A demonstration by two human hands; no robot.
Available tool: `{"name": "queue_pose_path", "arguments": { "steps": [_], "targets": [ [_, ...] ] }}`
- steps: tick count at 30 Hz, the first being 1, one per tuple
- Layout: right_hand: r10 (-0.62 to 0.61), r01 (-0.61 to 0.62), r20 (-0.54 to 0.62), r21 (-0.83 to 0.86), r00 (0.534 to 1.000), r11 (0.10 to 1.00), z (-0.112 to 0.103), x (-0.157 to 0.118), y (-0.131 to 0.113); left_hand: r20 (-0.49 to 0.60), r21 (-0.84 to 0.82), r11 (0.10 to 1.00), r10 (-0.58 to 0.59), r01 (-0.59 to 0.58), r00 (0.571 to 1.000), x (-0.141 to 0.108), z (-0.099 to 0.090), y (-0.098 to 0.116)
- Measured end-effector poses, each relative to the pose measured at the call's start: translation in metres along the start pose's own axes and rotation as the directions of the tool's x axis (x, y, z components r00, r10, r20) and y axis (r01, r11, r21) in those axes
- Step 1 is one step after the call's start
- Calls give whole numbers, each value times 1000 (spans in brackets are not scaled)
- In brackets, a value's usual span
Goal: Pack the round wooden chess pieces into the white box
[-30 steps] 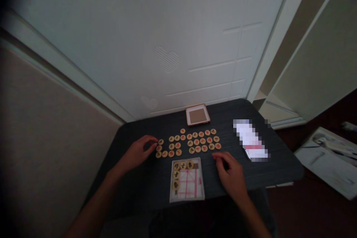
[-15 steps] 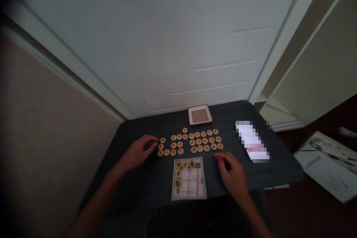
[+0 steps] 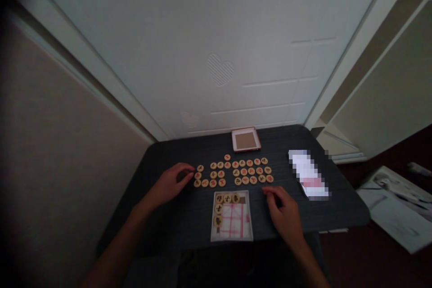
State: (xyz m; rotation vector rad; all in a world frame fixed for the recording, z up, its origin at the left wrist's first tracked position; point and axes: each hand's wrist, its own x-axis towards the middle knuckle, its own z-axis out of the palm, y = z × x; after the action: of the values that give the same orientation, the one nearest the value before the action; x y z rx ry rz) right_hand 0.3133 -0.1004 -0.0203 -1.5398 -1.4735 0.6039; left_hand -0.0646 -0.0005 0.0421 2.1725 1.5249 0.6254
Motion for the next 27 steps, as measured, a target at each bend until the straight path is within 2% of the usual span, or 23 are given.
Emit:
{"name": "queue_pose_path", "arguments": {
  "steps": [16,27],
  "targets": [
    [11,-11,-1,29,1000,1000,0,0,-1,2,4,999,32,-32,999,2,1,8],
    [-4,4,-10,35,1000,999,0,1,-3,-8,52,996,78,-77,997,12,10,0]
  ]
}}
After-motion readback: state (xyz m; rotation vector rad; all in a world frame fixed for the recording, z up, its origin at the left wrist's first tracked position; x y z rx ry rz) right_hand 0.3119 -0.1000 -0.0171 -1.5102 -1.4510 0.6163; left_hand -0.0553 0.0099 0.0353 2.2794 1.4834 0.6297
